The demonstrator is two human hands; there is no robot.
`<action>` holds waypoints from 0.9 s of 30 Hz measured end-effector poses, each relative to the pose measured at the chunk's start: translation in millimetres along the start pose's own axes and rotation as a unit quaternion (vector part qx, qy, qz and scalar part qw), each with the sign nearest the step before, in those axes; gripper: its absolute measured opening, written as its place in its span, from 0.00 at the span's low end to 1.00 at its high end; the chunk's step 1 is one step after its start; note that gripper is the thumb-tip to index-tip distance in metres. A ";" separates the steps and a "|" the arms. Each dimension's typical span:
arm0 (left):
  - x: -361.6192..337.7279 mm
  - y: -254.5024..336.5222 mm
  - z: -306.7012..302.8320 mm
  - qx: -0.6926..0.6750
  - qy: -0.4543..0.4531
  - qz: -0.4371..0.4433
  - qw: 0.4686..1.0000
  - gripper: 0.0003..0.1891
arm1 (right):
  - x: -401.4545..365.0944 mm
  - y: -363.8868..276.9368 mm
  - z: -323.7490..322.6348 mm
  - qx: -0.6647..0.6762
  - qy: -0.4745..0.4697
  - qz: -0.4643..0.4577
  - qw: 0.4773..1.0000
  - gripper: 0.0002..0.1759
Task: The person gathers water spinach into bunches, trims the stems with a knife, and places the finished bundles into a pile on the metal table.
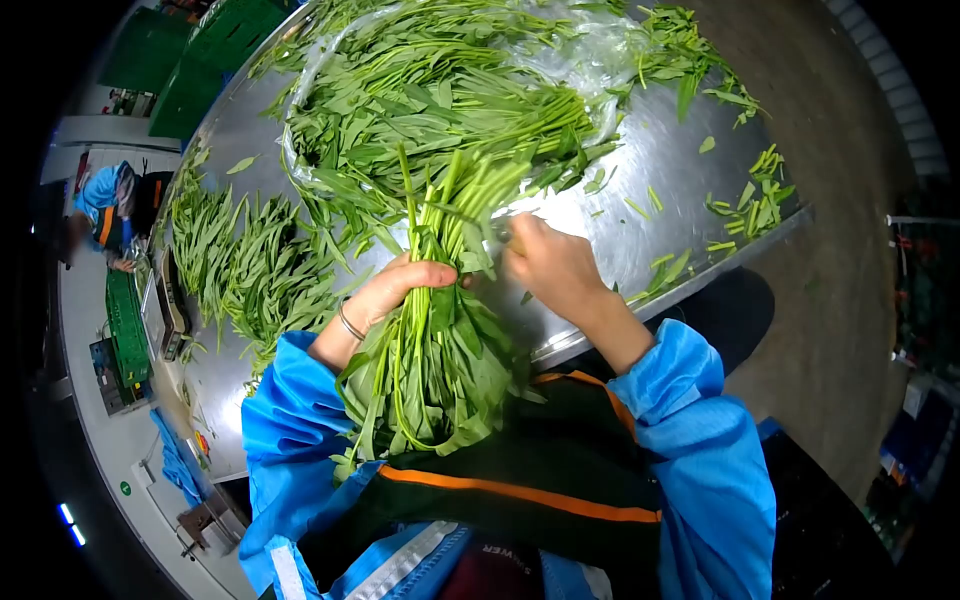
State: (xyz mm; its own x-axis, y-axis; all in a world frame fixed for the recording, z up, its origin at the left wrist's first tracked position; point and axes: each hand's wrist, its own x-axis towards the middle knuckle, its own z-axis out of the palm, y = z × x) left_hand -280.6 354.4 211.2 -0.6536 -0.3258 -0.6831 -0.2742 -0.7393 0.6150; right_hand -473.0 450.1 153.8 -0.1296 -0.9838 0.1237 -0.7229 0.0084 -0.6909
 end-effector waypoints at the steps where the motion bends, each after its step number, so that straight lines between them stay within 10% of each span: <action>1: -0.8 0.8 -0.2 0.004 -0.002 -0.001 1.000 0.19 | -10.7 12.5 6.4 -0.008 -0.013 0.029 0.999 0.12; 12: 10.2 12.8 -13.0 0.220 0.060 0.065 0.972 0.13 | 4.7 -34.7 -21.9 0.029 0.048 -0.017 0.998 0.12; 19: 0.9 15.4 -13.9 0.362 0.095 0.180 0.910 0.23 | -32.7 13.4 -6.5 0.005 -0.049 0.111 0.993 0.13; 23: -16.3 18.9 2.3 0.646 0.179 0.127 0.732 0.25 | -31.9 -26.8 -8.2 0.128 0.073 0.089 0.985 0.12; 27: -18.4 19.7 1.6 0.743 0.190 0.302 0.566 0.28 | -13.2 -35.1 3.7 0.082 0.022 0.109 0.990 0.13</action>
State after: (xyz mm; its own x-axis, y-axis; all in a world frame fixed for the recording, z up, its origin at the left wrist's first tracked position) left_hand -275.1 346.8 236.5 -0.8234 -0.5666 -0.0323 -0.5566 0.7952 0.2404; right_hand -443.4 462.2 173.8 -0.3021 -0.9532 -0.0133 -0.5546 0.1871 -0.8108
